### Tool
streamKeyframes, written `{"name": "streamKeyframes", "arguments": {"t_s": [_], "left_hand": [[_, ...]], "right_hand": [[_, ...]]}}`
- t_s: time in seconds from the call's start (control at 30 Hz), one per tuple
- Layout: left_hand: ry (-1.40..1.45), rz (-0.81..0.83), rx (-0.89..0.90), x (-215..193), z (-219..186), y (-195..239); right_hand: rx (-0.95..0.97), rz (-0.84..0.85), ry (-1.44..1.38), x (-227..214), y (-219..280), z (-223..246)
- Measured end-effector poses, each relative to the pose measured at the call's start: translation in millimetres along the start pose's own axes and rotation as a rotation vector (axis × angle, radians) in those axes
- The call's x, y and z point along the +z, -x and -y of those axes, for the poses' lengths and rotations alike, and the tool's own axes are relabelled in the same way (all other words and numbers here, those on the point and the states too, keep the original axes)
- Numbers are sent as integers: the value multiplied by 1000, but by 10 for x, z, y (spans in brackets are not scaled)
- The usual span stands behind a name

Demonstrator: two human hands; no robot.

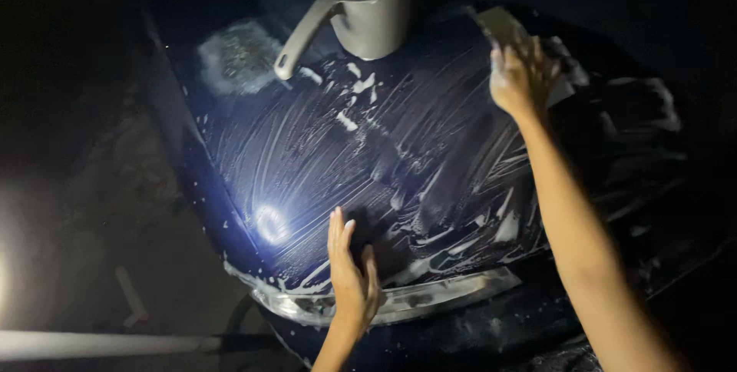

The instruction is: The person scrubs the soapy hood of a dark blue car using a yellow sponge. They move the sponge in circular and back-and-forth motions across the surface while a ring light illuminates the area.

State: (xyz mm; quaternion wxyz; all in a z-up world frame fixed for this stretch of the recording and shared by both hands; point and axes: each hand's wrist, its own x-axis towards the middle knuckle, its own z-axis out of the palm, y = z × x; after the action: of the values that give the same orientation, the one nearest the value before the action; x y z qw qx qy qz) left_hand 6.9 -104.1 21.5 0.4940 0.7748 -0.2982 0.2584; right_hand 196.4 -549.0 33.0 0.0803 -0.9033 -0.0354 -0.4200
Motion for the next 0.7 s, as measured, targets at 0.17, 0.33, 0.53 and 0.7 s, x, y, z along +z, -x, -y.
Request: {"name": "streamKeyframes", "arguments": {"t_s": [0.17,0.33,0.53,0.7], "left_hand": [[296,-57,-195,-166,-144,-42],[379,-122,-280,-287,-97,-30],[282,-184,-332,-437,-73,14],[121,-215,-358,-574,72,85]], "right_hand": [[263,119,360,-380,-13,1141],[201,333,184,-449,-1,2337],[146,264,120,-257,-242,3250],[-76,335,-158,-41,42,4158]]}}
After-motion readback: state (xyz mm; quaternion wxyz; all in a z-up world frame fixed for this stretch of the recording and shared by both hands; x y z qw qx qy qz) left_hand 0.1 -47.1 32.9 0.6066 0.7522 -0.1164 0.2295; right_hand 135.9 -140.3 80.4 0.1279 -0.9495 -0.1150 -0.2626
